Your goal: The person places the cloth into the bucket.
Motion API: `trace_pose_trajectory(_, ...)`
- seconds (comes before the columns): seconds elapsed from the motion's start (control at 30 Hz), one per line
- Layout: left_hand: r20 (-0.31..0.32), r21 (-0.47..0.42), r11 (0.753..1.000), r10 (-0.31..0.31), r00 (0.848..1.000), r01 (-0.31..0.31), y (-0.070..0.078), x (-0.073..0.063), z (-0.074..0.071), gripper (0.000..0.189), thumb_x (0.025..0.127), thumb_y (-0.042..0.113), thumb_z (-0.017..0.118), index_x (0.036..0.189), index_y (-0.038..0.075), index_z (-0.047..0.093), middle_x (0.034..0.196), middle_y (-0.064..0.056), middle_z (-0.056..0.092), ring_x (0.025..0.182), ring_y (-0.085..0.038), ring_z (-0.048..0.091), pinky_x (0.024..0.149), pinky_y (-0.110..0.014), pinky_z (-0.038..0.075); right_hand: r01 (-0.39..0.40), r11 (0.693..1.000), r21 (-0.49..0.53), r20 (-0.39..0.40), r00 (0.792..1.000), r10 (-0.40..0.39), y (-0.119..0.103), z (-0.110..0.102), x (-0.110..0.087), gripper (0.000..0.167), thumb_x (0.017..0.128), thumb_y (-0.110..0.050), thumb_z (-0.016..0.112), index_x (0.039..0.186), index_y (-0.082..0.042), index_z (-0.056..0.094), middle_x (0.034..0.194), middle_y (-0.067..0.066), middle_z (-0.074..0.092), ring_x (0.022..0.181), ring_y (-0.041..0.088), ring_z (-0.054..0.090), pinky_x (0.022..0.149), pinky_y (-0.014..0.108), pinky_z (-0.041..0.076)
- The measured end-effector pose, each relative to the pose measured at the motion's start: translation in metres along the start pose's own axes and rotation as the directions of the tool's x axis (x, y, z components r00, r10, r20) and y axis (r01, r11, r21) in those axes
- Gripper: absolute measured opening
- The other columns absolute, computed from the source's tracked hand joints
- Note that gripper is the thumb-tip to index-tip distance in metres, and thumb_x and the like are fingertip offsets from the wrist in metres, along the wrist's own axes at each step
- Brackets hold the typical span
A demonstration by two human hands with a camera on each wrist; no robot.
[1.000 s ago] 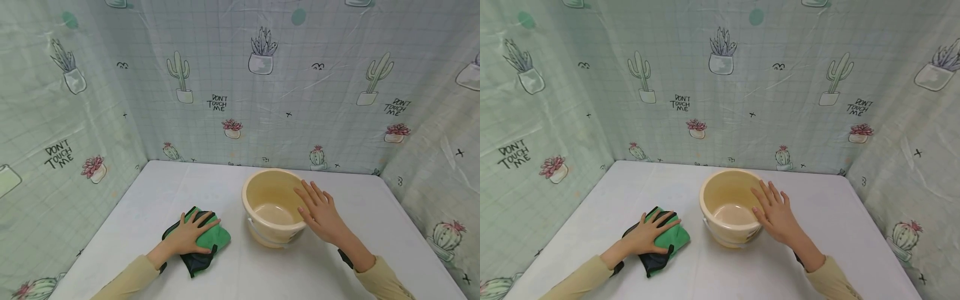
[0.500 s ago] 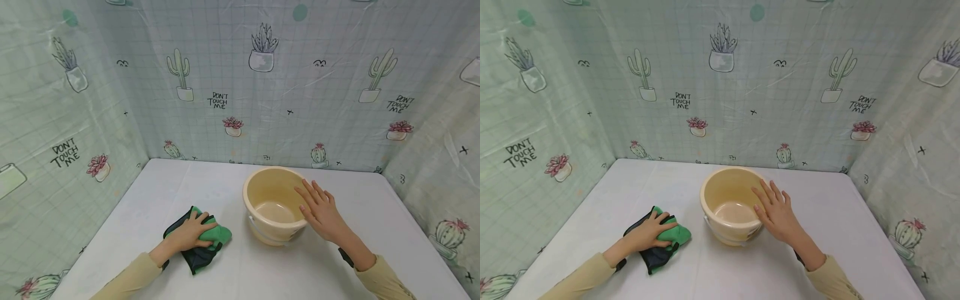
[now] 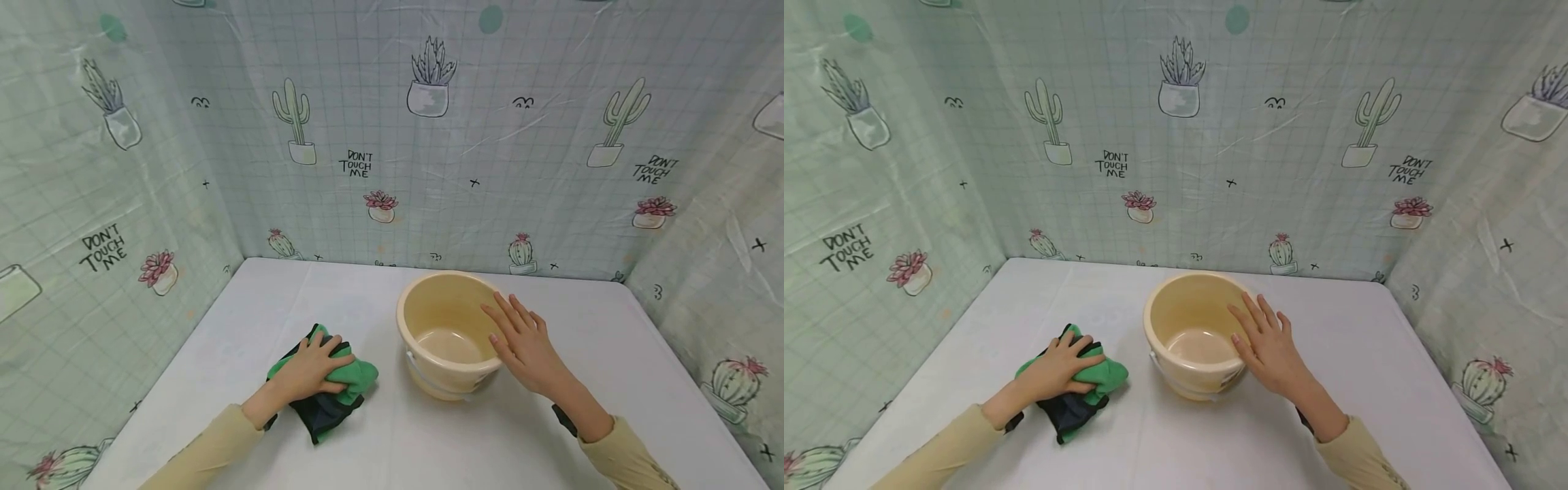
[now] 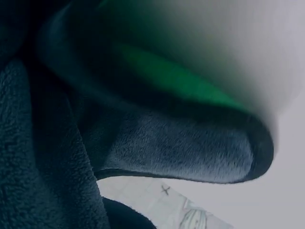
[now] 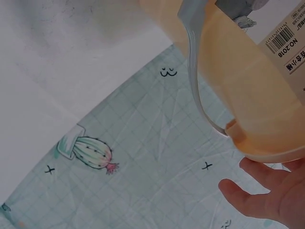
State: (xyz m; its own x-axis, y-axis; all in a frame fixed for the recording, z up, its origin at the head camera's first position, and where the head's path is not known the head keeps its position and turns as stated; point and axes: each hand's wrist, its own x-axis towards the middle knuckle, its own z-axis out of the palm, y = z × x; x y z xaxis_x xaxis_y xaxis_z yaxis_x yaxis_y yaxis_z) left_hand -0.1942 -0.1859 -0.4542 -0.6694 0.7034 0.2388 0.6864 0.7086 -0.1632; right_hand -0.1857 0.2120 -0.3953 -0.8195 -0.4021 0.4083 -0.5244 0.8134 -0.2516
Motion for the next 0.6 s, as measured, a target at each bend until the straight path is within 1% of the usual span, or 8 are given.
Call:
trace_pose_trajectory(0.17,-0.045,0.015,1.000,-0.008,0.999,0.008,-0.006,0.003,-0.010,0.044,0.074,0.053,0.060,0.111,0.030,0.054,0.106,-0.006,0.048,0.081,-0.022,0.037,0.057,-0.042,0.037,0.001,1.000,0.018,-0.004,1.000,-0.001,0.001,0.001,0.000,0.047,0.092,-0.028,0.043,0.138,-0.021,0.033,0.147,0.013,0.022,0.135,0.037,0.017,0.093,0.062,0.018)
trace_pose_trajectory(0.27,-0.064,0.017,1.000,-0.022,0.998,0.024,-0.008,0.005,-0.017,0.044,0.073,0.052,0.062,0.110,0.029,0.055,0.106,-0.007,0.048,0.082,-0.023,0.038,0.058,-0.041,0.037,0.019,1.000,0.023,-0.009,1.000,-0.019,0.003,0.002,0.000,0.047,0.092,-0.027,0.045,0.137,-0.022,0.034,0.147,0.013,0.023,0.135,0.036,0.017,0.093,0.062,0.019)
trace_pose_trajectory(0.37,-0.076,0.042,0.999,-0.032,0.997,0.035,-0.010,0.008,-0.025,0.043,0.073,0.052,0.062,0.109,0.028,0.055,0.106,-0.007,0.048,0.082,-0.024,0.039,0.057,-0.040,0.037,0.043,0.999,0.021,-0.013,0.999,-0.042,0.005,0.003,0.000,0.049,0.089,-0.025,0.049,0.136,-0.022,0.036,0.146,0.014,0.024,0.135,0.036,0.016,0.092,0.063,0.019)
trace_pose_trajectory(0.47,-0.083,0.077,0.996,-0.027,0.996,0.033,-0.013,0.012,-0.031,0.042,0.074,0.052,0.062,0.107,0.028,0.054,0.104,-0.007,0.047,0.082,-0.025,0.039,0.057,-0.039,0.038,0.053,0.998,0.023,-0.008,0.999,-0.053,0.006,0.003,0.000,0.052,0.087,-0.026,0.051,0.136,-0.021,0.035,0.146,0.015,0.023,0.136,0.036,0.014,0.093,0.064,0.017)
trace_pose_trajectory(0.6,-0.105,0.079,0.997,-0.016,0.994,0.025,-0.017,0.017,-0.042,0.041,0.075,0.050,0.062,0.108,0.026,0.054,0.104,-0.007,0.047,0.083,-0.025,0.038,0.058,-0.039,0.037,0.049,0.999,0.019,-0.003,0.999,-0.049,0.006,0.003,0.001,0.052,0.088,-0.029,0.050,0.137,-0.021,0.034,0.147,0.015,0.022,0.136,0.035,0.013,0.093,0.065,0.016)
